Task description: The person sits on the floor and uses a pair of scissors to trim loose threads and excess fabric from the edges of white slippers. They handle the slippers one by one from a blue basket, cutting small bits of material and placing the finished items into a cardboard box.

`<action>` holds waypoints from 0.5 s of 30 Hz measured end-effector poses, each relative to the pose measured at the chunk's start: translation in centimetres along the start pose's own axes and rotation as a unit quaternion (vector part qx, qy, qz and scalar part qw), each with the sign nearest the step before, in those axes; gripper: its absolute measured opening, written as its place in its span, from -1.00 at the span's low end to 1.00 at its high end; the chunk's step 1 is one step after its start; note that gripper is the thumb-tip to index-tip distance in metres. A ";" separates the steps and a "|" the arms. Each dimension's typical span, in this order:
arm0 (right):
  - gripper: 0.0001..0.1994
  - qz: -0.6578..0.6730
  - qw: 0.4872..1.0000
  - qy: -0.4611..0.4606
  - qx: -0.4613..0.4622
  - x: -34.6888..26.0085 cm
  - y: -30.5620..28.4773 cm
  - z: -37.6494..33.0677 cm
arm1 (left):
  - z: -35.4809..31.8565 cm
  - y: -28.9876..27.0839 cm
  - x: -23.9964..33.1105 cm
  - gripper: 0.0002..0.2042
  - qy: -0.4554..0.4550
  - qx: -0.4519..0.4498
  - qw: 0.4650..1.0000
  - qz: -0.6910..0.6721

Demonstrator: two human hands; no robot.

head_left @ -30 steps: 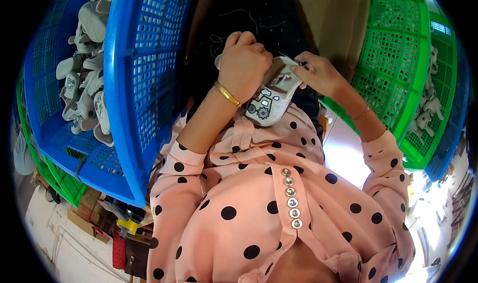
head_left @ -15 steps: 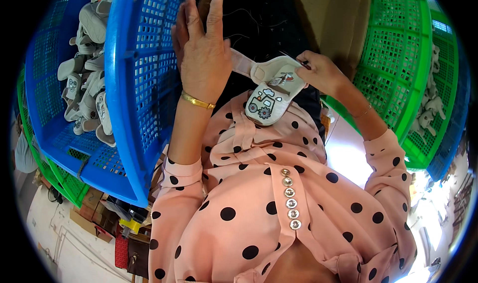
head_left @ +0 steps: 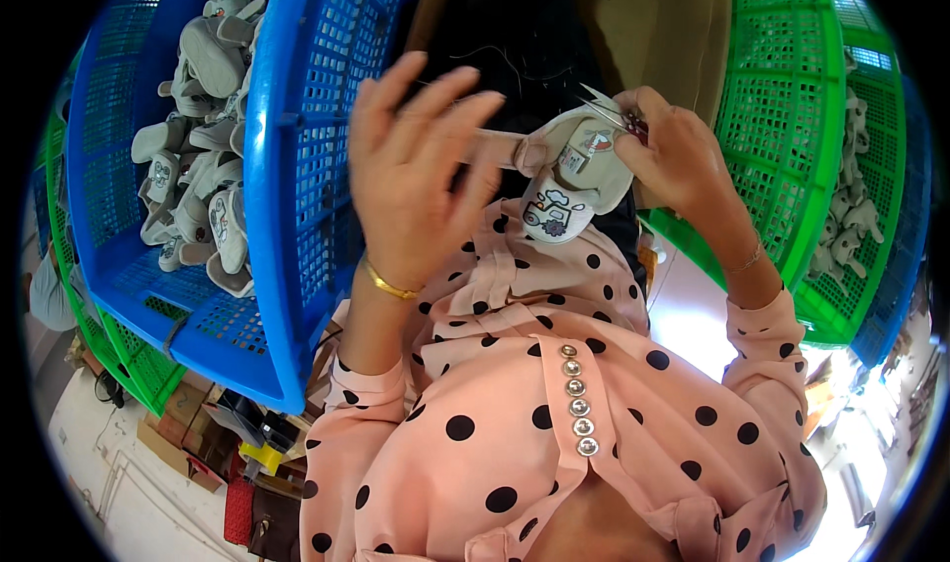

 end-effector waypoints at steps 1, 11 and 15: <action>-0.67 -0.008 1.000 -0.005 0.005 -0.6 -0.3 0.0 | 0.4 -0.2 1.1 -0.70 0.007 -0.053 0.998 0.019; -0.59 0.216 0.956 -0.040 0.192 -2.8 -2.5 -0.8 | -0.1 0.8 1.2 -0.75 -0.272 -0.103 0.935 -0.204; -0.55 0.320 0.940 -0.025 0.117 -1.2 -0.2 -2.1 | -1.1 0.0 0.9 -0.77 -0.303 -0.045 0.876 -0.372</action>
Point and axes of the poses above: each hand's wrist, its own z-axis towards the middle knuckle, its own y-axis out of the palm, x = y × z, the point moved 1 cm from there along z, towards the middle knuckle, and after that the axes turned 4 degrees about z, right-handed, at the moved point
